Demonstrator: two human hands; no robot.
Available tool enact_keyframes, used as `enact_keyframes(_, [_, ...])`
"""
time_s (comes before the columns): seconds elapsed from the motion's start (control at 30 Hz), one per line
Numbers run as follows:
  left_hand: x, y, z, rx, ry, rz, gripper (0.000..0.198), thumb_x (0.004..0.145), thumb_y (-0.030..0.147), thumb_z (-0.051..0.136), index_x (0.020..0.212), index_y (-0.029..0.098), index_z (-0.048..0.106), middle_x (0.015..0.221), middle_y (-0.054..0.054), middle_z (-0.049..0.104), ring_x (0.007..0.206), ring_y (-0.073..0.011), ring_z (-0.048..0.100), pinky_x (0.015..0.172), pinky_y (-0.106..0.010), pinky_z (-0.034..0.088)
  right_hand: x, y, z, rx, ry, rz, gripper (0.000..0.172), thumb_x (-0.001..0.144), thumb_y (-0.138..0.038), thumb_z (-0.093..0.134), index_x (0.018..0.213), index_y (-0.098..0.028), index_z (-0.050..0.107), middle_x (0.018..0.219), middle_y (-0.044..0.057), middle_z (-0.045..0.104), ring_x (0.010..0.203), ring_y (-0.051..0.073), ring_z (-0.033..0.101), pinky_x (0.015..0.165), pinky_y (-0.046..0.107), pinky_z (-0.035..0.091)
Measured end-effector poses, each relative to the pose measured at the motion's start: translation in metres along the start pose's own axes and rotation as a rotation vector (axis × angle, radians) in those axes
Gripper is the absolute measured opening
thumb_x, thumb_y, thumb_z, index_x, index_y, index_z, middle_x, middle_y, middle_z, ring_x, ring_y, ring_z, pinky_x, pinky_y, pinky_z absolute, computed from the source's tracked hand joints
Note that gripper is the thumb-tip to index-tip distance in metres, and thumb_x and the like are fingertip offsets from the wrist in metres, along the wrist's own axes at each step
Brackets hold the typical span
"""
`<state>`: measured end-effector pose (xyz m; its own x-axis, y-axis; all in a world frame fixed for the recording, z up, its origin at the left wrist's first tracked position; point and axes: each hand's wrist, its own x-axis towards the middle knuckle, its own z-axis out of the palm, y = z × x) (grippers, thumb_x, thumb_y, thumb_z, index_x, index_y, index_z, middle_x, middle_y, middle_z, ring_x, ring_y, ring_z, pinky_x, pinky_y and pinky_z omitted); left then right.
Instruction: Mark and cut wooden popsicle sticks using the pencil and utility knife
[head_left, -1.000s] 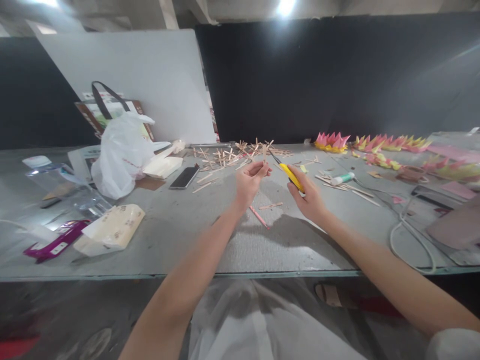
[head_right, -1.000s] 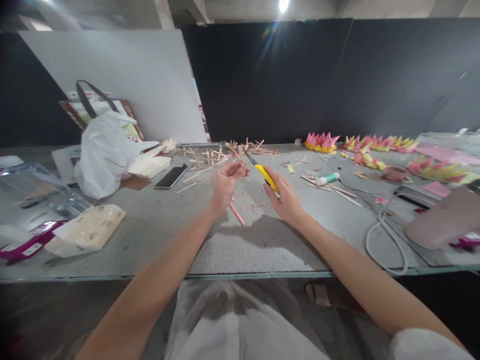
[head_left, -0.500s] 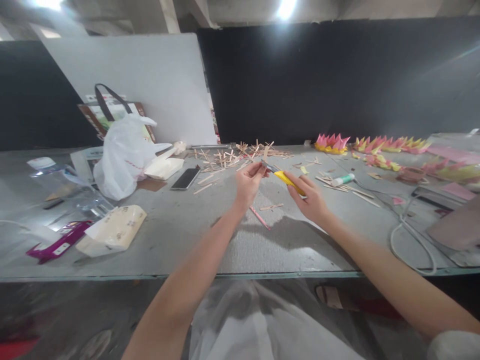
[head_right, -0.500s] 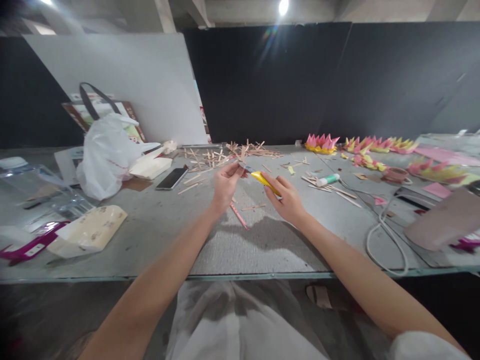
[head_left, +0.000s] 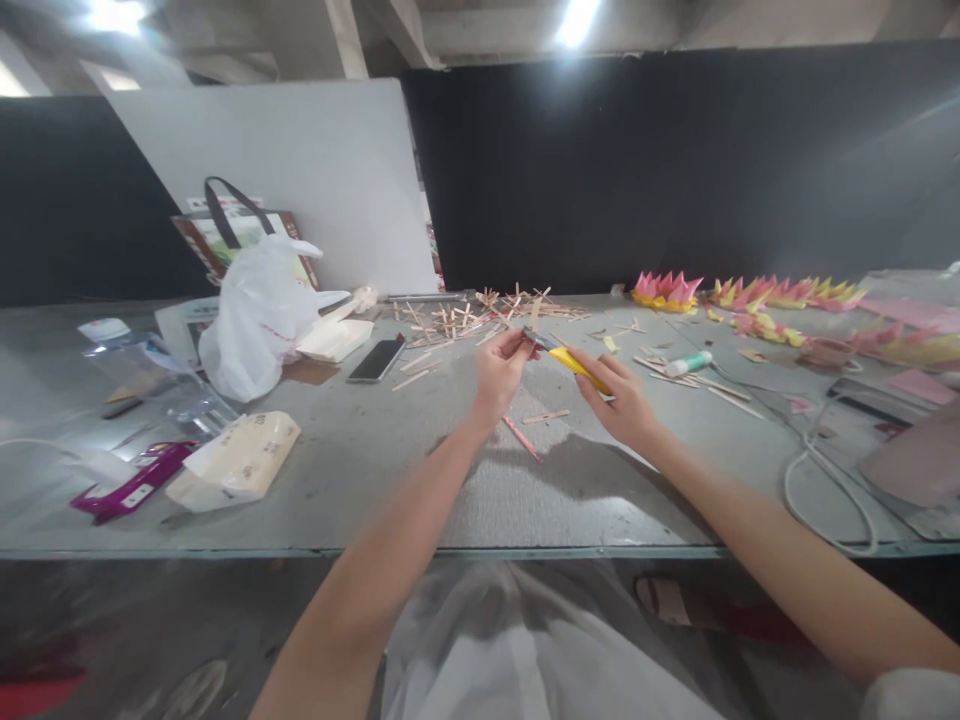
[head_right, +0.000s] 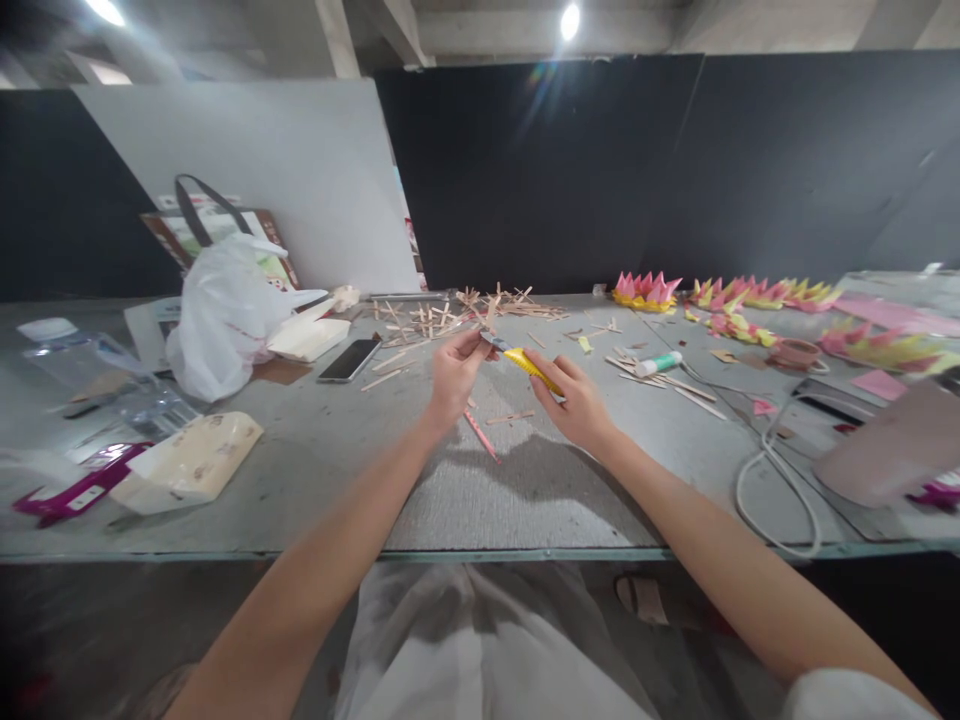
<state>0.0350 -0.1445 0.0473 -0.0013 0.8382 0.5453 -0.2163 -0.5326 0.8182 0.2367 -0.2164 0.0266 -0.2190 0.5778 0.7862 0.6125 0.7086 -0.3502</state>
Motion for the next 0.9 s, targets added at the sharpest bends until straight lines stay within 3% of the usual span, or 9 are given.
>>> enact_keyframes(0.63, [-0.003,0.001,-0.003,0.098,-0.008,0.050,0.030,0.088,0.050,0.076,0.083,0.020,0.075,0.080,-0.004,0.074,0.073,-0.0159,0.067,0.073,-0.030,0.054,-0.001,0.008,0.008,-0.008,-0.016,0.019,0.048,0.110,-0.041,0.046,0.151,-0.023,0.061,0.085,0.004,0.058,0.071,0.017,0.056,0.072,0.030,0.051])
enact_keyframes(0.9, [-0.006,0.001,-0.009,0.330,-0.051,0.097,0.029,0.091,0.043,0.071,0.074,0.020,0.073,0.071,-0.002,0.070,0.073,-0.0174,0.065,0.073,-0.028,0.049,-0.002,0.007,0.011,-0.002,-0.013,0.025,0.048,0.109,-0.042,0.046,0.150,-0.022,0.062,0.083,0.004,0.057,0.067,0.016,0.055,0.069,0.028,0.050])
